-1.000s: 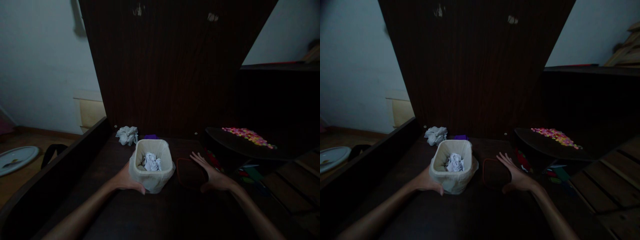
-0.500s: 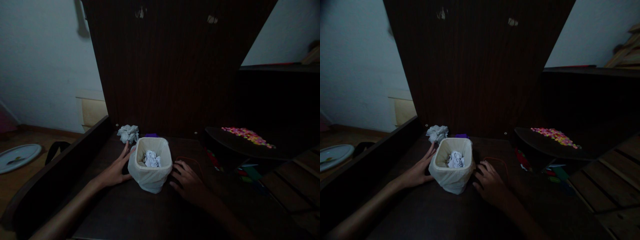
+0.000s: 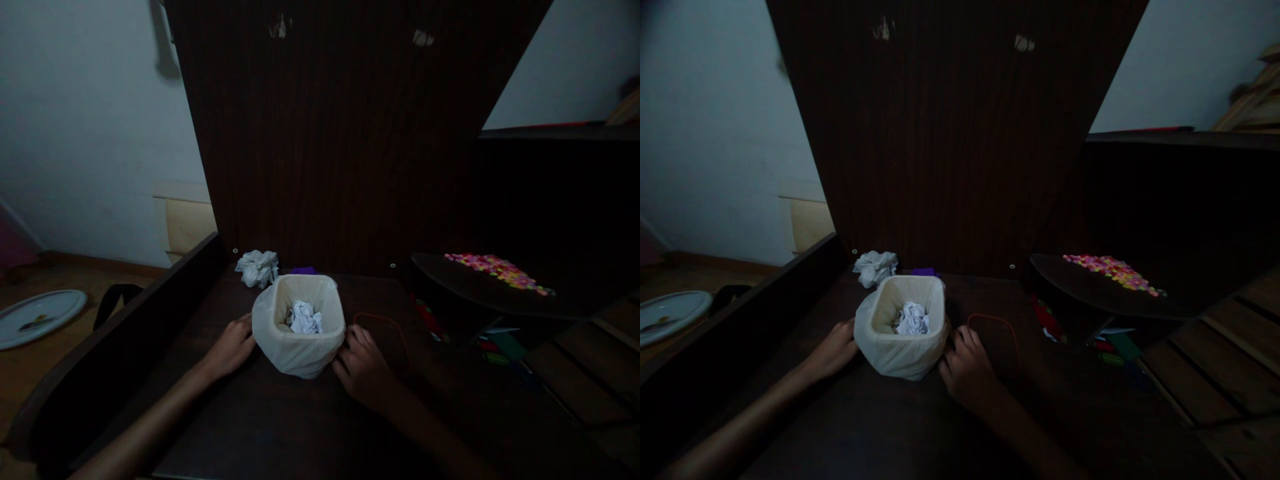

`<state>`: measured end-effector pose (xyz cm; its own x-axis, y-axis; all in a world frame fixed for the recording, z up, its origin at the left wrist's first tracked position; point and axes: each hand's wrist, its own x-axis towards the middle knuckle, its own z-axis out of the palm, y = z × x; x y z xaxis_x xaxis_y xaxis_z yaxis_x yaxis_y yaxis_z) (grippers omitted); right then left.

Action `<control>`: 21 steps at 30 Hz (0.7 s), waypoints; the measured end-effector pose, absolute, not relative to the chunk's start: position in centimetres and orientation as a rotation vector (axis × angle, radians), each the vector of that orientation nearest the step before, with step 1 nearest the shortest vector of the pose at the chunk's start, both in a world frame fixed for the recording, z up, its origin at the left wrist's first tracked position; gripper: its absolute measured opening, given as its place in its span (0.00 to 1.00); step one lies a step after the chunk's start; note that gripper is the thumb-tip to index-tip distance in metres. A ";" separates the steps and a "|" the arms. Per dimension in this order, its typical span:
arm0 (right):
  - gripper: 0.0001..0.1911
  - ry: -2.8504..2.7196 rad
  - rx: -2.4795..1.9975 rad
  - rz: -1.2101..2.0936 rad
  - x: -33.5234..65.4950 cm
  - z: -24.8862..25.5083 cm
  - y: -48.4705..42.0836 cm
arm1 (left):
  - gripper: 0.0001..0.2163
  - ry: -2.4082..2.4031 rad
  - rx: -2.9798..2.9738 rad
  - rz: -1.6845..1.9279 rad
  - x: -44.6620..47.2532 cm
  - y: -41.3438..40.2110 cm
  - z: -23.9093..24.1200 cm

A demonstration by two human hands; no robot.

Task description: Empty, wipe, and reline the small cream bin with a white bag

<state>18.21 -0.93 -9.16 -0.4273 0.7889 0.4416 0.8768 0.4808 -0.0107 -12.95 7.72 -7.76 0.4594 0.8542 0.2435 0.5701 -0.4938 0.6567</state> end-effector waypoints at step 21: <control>0.29 -1.954 -1.525 0.604 18.5 -7.9 -3.5 | 0.14 1.162 2.102 1.103 -12.8 5.9 -7.5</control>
<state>18.53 -3.50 -7.92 -0.1765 0.9700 0.1670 0.7062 0.2430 -0.6650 -12.82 5.92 -7.49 0.3100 0.8562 0.4134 0.4571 -0.5155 0.7248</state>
